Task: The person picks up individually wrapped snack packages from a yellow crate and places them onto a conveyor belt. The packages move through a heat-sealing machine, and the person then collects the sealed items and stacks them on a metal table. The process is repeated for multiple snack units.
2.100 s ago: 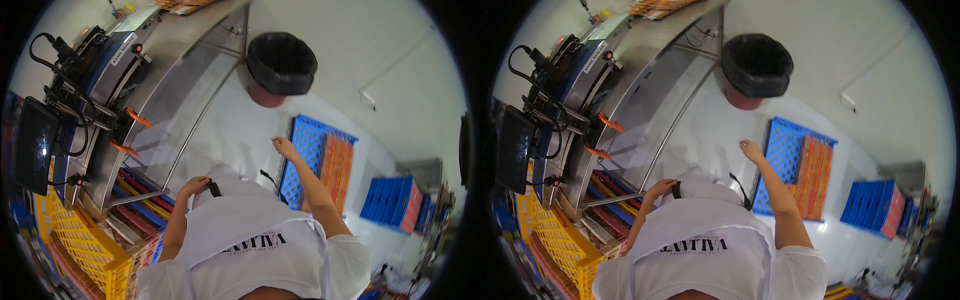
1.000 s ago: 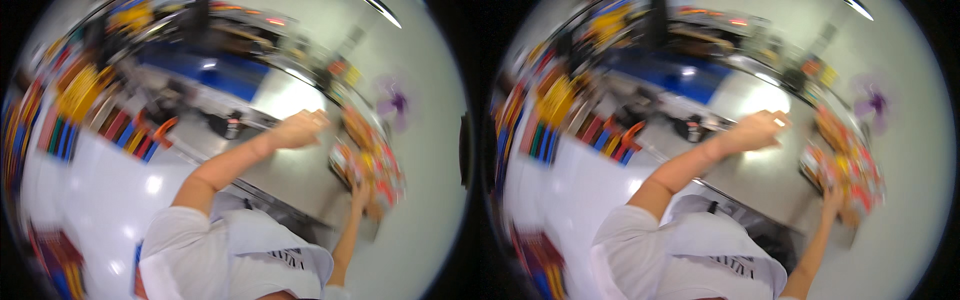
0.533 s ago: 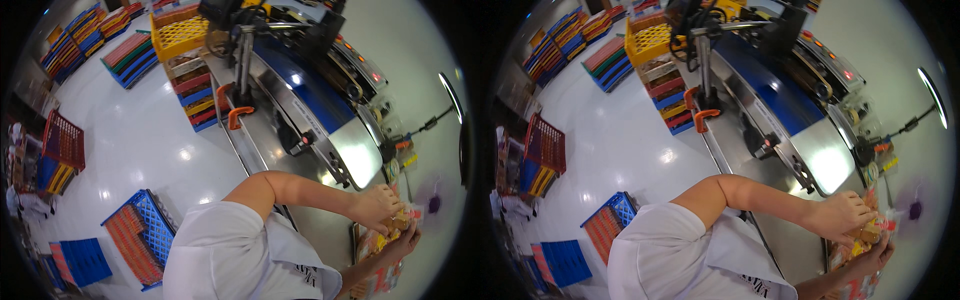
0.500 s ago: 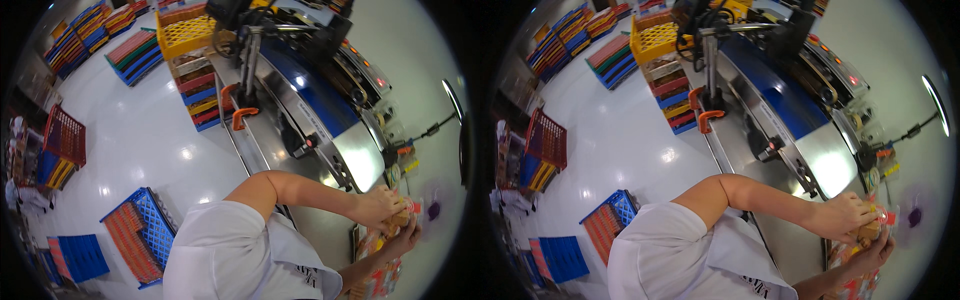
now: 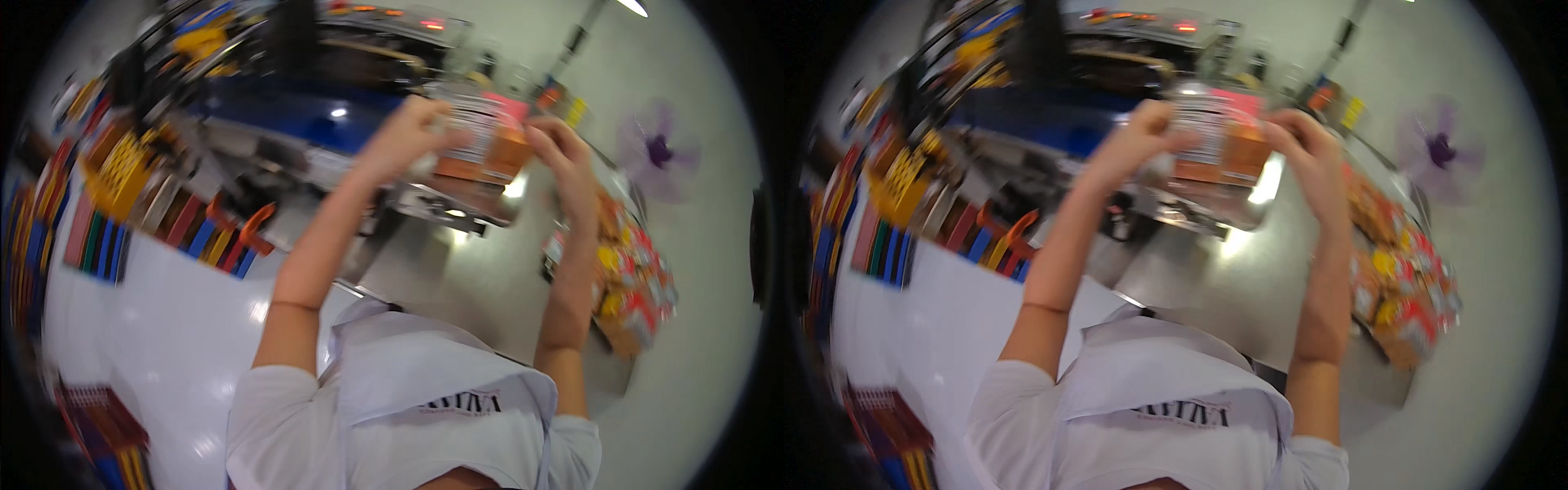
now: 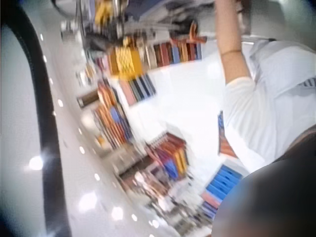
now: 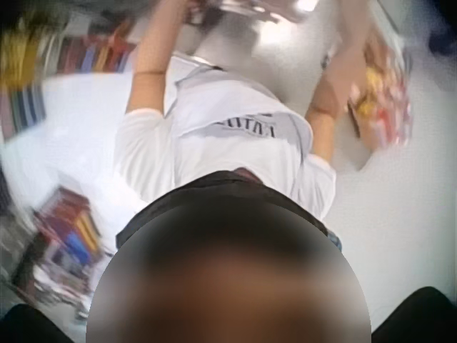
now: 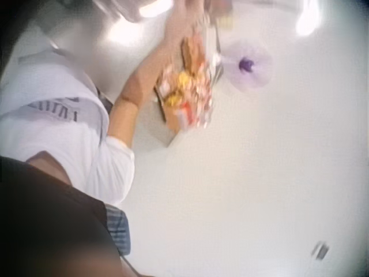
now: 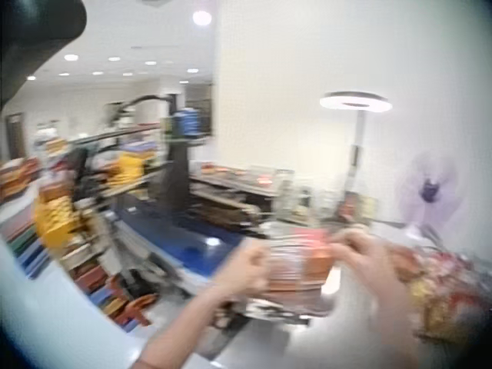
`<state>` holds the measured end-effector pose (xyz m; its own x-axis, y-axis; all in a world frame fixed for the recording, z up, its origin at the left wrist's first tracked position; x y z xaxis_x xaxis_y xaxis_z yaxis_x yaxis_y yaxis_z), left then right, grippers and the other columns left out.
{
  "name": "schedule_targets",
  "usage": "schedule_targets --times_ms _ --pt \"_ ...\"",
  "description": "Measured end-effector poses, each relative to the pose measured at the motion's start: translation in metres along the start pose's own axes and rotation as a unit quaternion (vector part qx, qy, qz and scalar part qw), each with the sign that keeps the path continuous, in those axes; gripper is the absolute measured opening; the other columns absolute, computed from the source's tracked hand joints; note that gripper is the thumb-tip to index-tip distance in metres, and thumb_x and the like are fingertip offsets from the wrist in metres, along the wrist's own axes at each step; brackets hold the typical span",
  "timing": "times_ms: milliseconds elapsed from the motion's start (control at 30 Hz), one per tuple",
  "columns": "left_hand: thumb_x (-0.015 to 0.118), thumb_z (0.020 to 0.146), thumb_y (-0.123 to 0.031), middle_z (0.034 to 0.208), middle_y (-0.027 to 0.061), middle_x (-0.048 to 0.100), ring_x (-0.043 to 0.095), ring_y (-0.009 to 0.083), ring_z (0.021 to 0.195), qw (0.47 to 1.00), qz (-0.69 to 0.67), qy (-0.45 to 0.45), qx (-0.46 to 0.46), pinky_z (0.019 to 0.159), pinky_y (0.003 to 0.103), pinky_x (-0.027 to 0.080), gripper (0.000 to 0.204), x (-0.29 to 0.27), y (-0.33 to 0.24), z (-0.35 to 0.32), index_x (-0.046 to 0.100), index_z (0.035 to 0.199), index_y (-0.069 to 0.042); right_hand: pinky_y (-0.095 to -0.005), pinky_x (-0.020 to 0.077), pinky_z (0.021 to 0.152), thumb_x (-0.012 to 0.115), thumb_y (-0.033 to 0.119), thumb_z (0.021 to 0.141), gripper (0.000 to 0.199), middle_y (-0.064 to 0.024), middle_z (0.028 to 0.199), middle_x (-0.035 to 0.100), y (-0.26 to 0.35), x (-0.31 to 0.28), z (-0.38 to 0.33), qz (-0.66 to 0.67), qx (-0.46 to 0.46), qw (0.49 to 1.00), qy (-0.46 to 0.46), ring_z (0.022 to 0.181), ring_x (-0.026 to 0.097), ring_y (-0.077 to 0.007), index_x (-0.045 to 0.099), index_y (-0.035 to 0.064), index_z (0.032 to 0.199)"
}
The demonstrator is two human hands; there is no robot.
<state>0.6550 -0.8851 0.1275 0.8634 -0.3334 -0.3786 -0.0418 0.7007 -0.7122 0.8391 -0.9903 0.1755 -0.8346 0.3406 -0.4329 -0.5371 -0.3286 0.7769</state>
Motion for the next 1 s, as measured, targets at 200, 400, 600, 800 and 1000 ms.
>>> schedule_targets --times_ms 200,400,600,800,1000 --pt "0.058 0.078 -0.016 0.07 -0.0029 0.052 0.041 0.0034 0.061 0.981 -0.18 0.016 -0.071 0.056 0.017 0.034 0.021 -0.014 -0.032 0.019 0.059 0.093 -0.002 -0.0187 0.0368 0.058 0.055 0.019 0.08 0.019 0.0014 0.07 0.053 -0.004 -0.006 0.005 0.013 -0.031 0.999 -0.041 0.065 0.045 -0.0049 0.058 0.0002 0.086" --pt "0.058 0.076 -0.009 0.065 -0.0009 0.054 0.046 0.0041 0.061 0.991 -0.13 -0.004 -0.033 0.057 0.017 0.039 0.015 -0.025 -0.033 0.024 0.059 0.089 -0.002 -0.0199 0.0385 0.059 0.057 0.018 0.079 0.016 -0.0002 0.067 0.053 0.007 -0.005 -0.003 -0.027 -0.068 0.994 -0.086 0.063 0.047 -0.0068 0.058 0.0021 0.082" --pt "0.058 0.075 -0.009 0.065 0.0017 0.055 0.048 0.0064 0.062 0.995 0.01 0.092 -0.039 0.057 0.02 0.039 0.033 -0.013 -0.006 0.045 0.049 0.106 -0.008 -0.0188 0.0377 0.059 0.054 0.011 0.079 0.014 -0.0002 0.066 0.052 -0.038 0.008 0.009 0.159 0.066 0.982 -0.073 0.062 0.046 -0.0045 0.056 0.0001 0.086" --pt "0.055 0.073 -0.009 0.075 0.0118 0.06 0.058 0.0217 0.069 0.944 0.285 0.161 0.033 0.065 0.029 0.043 0.02 0.012 0.03 0.077 0.057 0.093 -0.008 -0.0209 0.041 0.059 0.051 0.008 0.074 0.02 -0.0025 0.066 0.055 -0.08 0.012 0.053 -0.092 0.149 0.982 0.066 0.062 0.049 -0.0073 0.059 -0.0003 0.09" --pt "0.052 0.071 -0.007 0.08 0.0111 0.059 0.055 0.0282 0.081 0.919 0.366 0.141 0.042 0.071 0.037 0.044 0.014 0.025 0.059 0.094 0.063 0.08 -0.007 -0.029 0.0461 0.066 0.048 0.01 0.071 0.023 -0.007 0.077 0.062 -0.079 0.024 0.089 -0.407 0.051 0.903 0.132 0.073 0.059 -0.0195 0.065 0.0142 0.086"
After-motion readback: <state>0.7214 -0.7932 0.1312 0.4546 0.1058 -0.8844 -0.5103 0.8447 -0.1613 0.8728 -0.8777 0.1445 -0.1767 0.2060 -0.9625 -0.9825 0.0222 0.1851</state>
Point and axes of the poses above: each hand's wrist, its own z-axis towards the middle knuckle, its own x-axis out of the palm, y = z × x, the point moved 2 cm from there along z, towards the middle knuckle
